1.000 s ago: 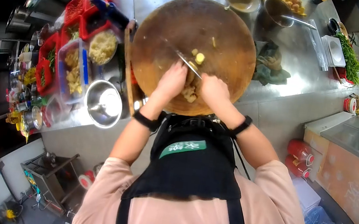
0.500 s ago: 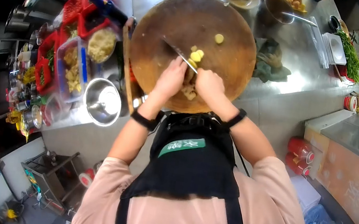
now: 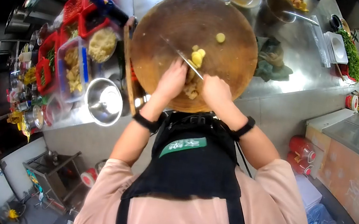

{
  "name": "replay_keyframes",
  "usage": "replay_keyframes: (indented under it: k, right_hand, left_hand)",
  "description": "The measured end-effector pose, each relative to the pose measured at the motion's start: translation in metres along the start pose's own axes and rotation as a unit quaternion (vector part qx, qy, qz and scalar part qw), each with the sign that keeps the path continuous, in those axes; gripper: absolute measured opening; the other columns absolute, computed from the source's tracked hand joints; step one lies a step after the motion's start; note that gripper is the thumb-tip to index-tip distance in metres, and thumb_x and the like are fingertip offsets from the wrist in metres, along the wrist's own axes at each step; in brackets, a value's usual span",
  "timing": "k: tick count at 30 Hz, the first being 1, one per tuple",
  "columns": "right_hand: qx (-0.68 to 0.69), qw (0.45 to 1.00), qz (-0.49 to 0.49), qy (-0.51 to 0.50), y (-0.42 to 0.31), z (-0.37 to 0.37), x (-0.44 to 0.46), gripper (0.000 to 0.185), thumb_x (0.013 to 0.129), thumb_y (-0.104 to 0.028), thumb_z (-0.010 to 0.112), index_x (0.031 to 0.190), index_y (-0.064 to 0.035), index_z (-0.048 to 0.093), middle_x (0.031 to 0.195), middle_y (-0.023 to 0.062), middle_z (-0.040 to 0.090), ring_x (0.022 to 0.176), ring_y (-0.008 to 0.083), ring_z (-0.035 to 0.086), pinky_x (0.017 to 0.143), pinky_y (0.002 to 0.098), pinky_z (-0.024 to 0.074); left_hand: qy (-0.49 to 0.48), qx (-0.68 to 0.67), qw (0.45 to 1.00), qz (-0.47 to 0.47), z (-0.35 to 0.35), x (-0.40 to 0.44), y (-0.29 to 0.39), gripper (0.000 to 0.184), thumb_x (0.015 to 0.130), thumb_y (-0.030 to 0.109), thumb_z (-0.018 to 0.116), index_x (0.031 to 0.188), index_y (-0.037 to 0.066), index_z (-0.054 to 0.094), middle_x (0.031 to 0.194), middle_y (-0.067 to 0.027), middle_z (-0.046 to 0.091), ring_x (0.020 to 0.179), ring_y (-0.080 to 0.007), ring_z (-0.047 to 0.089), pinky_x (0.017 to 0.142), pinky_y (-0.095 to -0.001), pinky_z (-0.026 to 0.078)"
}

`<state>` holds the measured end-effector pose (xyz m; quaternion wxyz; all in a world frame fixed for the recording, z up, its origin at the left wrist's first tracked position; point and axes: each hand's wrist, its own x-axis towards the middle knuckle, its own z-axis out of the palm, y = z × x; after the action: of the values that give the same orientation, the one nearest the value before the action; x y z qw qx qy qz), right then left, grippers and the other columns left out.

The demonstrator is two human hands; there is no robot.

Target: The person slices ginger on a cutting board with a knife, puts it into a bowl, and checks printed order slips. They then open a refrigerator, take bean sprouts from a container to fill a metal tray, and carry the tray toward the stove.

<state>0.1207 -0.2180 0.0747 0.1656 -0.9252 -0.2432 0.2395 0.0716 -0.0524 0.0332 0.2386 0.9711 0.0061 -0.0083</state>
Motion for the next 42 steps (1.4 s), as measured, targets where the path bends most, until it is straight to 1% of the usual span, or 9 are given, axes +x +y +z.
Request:
replay_keyframes:
  k: [3, 7, 13, 15, 21, 25, 30, 37, 42]
  right_hand:
    - [-0.005, 1.0, 0.007, 0.014, -0.006, 0.02, 0.026, 0.021, 0.086, -0.01, 0.049, 0.086, -0.0011, 0.067, 0.084, 0.0226, 0.069, 0.082, 0.0392, 0.069, 0.072, 0.0469, 0.0558]
    - [0.006, 1.0, 0.004, 0.023, 0.0, 0.01, 0.022, 0.022, 0.087, -0.012, 0.048, 0.087, -0.0017, 0.068, 0.084, 0.0225, 0.069, 0.082, 0.0388, 0.069, 0.072, 0.0466, 0.0559]
    - [-0.002, 1.0, -0.011, 0.014, -0.002, -0.015, -0.029, 0.014, 0.085, -0.009, 0.052, 0.086, -0.0002, 0.063, 0.079, 0.0233, 0.067, 0.077, 0.041, 0.067, 0.07, 0.0498, 0.0545]
    - [0.006, 1.0, -0.011, 0.016, -0.002, -0.013, -0.031, 0.012, 0.084, -0.009, 0.053, 0.086, -0.0005, 0.061, 0.076, 0.024, 0.066, 0.075, 0.0426, 0.066, 0.069, 0.0515, 0.0535]
    - [0.0, 1.0, 0.003, 0.0, -0.005, 0.002, -0.011, 0.013, 0.083, -0.007, 0.053, 0.086, -0.001, 0.064, 0.079, 0.0233, 0.067, 0.077, 0.0406, 0.067, 0.07, 0.0493, 0.0545]
    - [-0.02, 0.999, 0.027, -0.001, -0.008, 0.025, 0.026, 0.02, 0.085, -0.01, 0.052, 0.088, -0.0022, 0.07, 0.085, 0.022, 0.069, 0.084, 0.0372, 0.069, 0.073, 0.0459, 0.056]
    - [0.003, 0.999, -0.014, 0.031, -0.003, 0.006, 0.004, 0.017, 0.085, -0.008, 0.051, 0.086, 0.0, 0.066, 0.082, 0.0218, 0.069, 0.081, 0.0379, 0.069, 0.07, 0.0465, 0.0558]
    - [-0.011, 1.0, -0.018, 0.015, -0.008, -0.015, -0.035, 0.016, 0.084, -0.007, 0.05, 0.085, 0.0006, 0.065, 0.079, 0.0234, 0.068, 0.077, 0.0394, 0.069, 0.068, 0.0467, 0.0557]
    - [-0.008, 1.0, -0.008, 0.003, -0.009, -0.01, -0.03, 0.017, 0.084, -0.007, 0.051, 0.084, 0.0009, 0.066, 0.08, 0.0221, 0.068, 0.078, 0.0392, 0.069, 0.068, 0.0468, 0.0557]
  left_hand:
    - [-0.017, -0.012, 1.0, -0.011, -0.013, -0.001, 0.011, 0.047, 0.075, -0.006, 0.055, 0.121, -0.004, 0.051, 0.126, -0.0205, 0.049, 0.117, -0.0379, 0.049, 0.093, -0.0424, 0.048]
    - [-0.046, -0.006, 0.999, -0.027, -0.012, -0.002, 0.007, 0.047, 0.075, -0.007, 0.054, 0.121, -0.004, 0.05, 0.125, -0.0203, 0.05, 0.116, -0.0381, 0.05, 0.091, -0.0419, 0.049]
    - [0.053, -0.046, 0.997, 0.02, 0.002, -0.008, 0.0, 0.044, 0.076, -0.004, 0.056, 0.12, -0.003, 0.053, 0.126, -0.0195, 0.05, 0.116, -0.038, 0.05, 0.091, -0.0416, 0.049]
    - [0.056, -0.04, 0.997, 0.024, 0.002, -0.008, 0.0, 0.043, 0.076, -0.004, 0.056, 0.119, -0.003, 0.053, 0.127, -0.0195, 0.049, 0.116, -0.0377, 0.05, 0.091, -0.0415, 0.049]
    - [0.037, -0.032, 0.999, 0.013, -0.002, -0.008, 0.001, 0.045, 0.075, -0.004, 0.056, 0.12, -0.004, 0.053, 0.127, -0.0188, 0.049, 0.114, -0.0369, 0.05, 0.091, -0.0414, 0.049]
    - [0.017, -0.045, 0.999, 0.007, -0.005, -0.01, 0.003, 0.048, 0.074, -0.006, 0.054, 0.122, -0.002, 0.052, 0.125, -0.0188, 0.049, 0.11, -0.0376, 0.051, 0.09, -0.0425, 0.048]
    - [0.08, -0.016, 0.997, 0.008, 0.003, -0.012, 0.0, 0.045, 0.077, -0.005, 0.052, 0.122, 0.0, 0.054, 0.123, -0.0191, 0.051, 0.108, -0.0383, 0.052, 0.089, -0.0433, 0.048]
    - [0.096, -0.029, 0.995, 0.003, 0.009, -0.015, 0.003, 0.037, 0.085, -0.002, 0.049, 0.121, 0.001, 0.057, 0.122, -0.0191, 0.052, 0.109, -0.0381, 0.053, 0.09, -0.0426, 0.048]
    - [0.089, -0.032, 0.995, 0.003, 0.005, -0.016, 0.004, 0.041, 0.081, -0.005, 0.05, 0.121, 0.0, 0.056, 0.122, -0.0186, 0.051, 0.109, -0.0379, 0.053, 0.091, -0.0428, 0.048]
